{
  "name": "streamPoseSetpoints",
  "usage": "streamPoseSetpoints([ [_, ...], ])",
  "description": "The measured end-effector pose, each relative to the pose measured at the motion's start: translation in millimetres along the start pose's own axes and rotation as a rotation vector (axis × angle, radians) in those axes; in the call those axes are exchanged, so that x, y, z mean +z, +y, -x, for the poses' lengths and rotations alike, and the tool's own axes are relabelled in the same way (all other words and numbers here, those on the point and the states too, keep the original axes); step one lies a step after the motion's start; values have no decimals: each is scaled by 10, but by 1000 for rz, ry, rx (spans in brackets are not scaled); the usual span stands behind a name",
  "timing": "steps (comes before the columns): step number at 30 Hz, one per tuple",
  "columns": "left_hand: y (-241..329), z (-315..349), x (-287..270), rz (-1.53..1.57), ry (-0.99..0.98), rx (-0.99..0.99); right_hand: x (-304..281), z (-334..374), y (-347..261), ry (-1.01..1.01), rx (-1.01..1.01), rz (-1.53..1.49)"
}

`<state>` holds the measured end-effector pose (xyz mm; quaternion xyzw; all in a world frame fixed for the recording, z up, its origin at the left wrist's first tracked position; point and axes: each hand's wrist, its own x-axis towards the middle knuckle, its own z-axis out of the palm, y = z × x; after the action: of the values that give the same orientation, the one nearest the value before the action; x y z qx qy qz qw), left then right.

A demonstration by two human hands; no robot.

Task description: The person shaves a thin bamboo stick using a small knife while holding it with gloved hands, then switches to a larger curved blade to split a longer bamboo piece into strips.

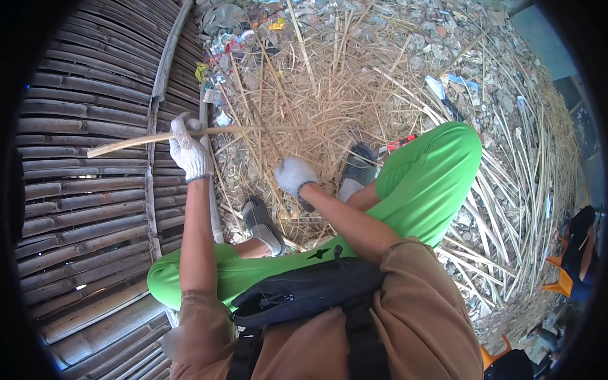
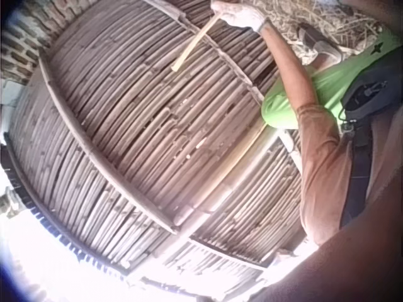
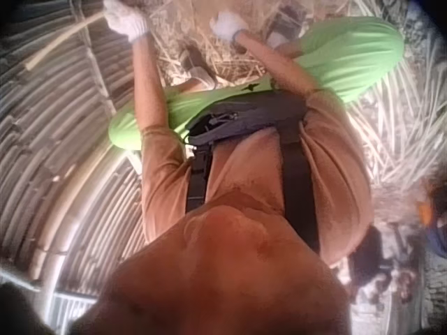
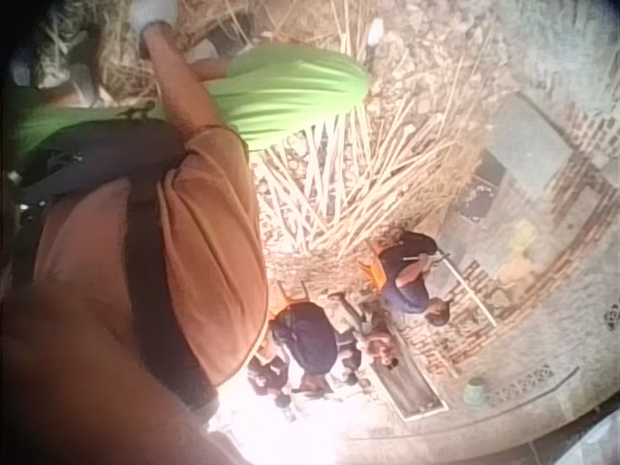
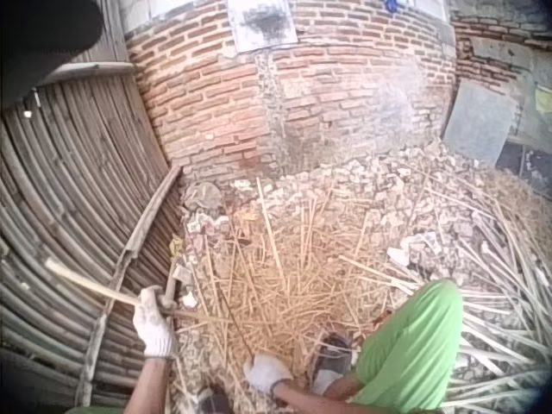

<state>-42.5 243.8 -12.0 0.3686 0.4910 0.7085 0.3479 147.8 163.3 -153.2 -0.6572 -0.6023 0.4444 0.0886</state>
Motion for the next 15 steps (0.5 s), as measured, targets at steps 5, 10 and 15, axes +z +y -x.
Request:
streamPoseSetpoints([
  [5, 26, 38, 22, -74, 39, 83, -4, 96, 69, 49, -58, 38],
  [10, -178, -60, -194, 27, 156, -40, 233, -56, 300, 109, -50, 30],
  [15, -128, 33, -174, 3, 93, -19, 208, 218, -76, 86, -112, -159],
])
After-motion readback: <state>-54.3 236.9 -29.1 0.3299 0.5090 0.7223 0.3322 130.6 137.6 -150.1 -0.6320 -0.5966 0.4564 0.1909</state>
